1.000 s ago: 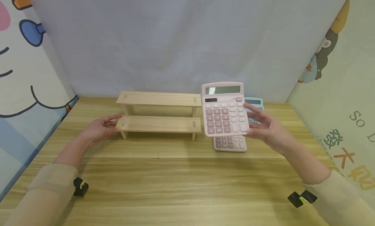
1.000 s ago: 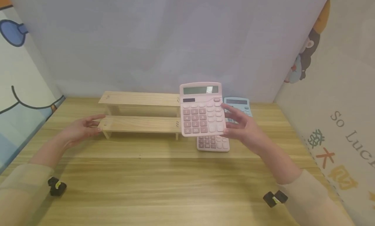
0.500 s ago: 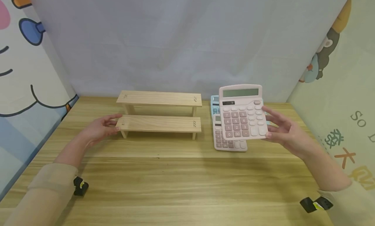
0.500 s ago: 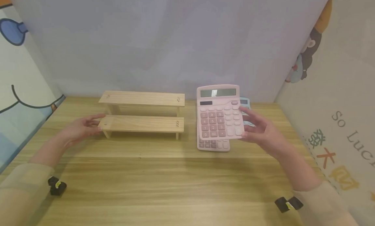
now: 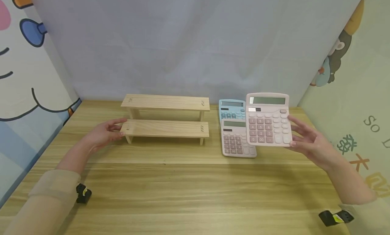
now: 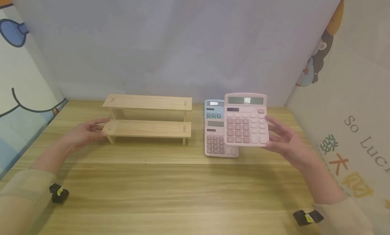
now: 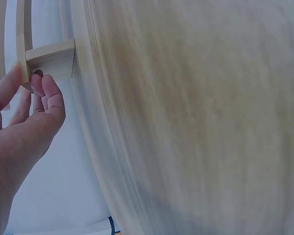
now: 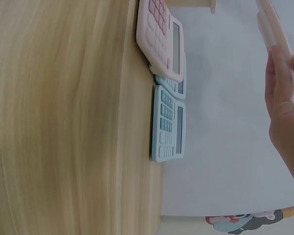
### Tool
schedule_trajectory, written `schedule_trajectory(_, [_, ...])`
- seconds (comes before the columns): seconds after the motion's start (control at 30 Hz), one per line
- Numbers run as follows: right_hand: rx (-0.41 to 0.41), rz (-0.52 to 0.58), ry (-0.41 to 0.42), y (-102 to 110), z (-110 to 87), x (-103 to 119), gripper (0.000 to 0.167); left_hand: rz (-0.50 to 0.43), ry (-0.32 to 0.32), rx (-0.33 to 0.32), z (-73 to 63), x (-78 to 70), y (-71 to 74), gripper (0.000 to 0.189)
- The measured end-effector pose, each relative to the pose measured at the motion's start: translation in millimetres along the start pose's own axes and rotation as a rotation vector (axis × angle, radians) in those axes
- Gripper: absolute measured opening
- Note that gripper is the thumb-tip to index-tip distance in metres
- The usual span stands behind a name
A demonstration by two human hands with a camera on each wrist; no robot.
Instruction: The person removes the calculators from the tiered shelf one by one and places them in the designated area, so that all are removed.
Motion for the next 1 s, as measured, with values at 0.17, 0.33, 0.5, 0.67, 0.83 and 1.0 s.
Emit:
schedule_trajectory(0.17, [0.005, 0.047, 0.010, 10.8, -6.6, -3.7, 0.076, 0.004, -0.012, 0.005, -1.1, -2.5, -1.3, 0.070])
schedule_trajectory(0.33, [-0.004, 0.024, -0.007, 18.9, -11.2, -8.7, 0.076, 0.007, -0.008, 0.003, -1.8, -3.2, -1.3, 0.070])
schedule_trajectory(0.5, [-0.025, -0.011, -0.051, 26.9, -14.9, -15.7, 0.076, 0.014, -0.010, 0.009, -2.6, -4.2, -2.6, 0.069])
schedule_trajectory(0.67, [-0.015, -0.029, -0.066, 33.6, -18.7, -20.9, 0.076, 0.013, -0.011, 0.004, -2.2, -4.0, -2.6, 0.069])
schedule_trajectory(0.83, [-0.013, -0.041, -0.086, 41.5, -22.7, -27.8, 0.074, 0.016, -0.010, 0.001, -3.0, -4.6, -2.2, 0.069])
schedule_trajectory(1.0, [-0.029, -0.060, -0.109, 49.2, -26.8, -35.5, 0.074, 0.015, -0.008, -0.002, -2.6, -3.5, -1.1, 0.069])
Point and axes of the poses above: each hand's wrist, its own z-axis towards the middle knuckle, its own y-axis out of the back of the hand, x = y × z, the point moved 8 cm from there along z, towards the middle knuckle, and after that the axes turned 2 degrees about -y, right-handed, at the moved point
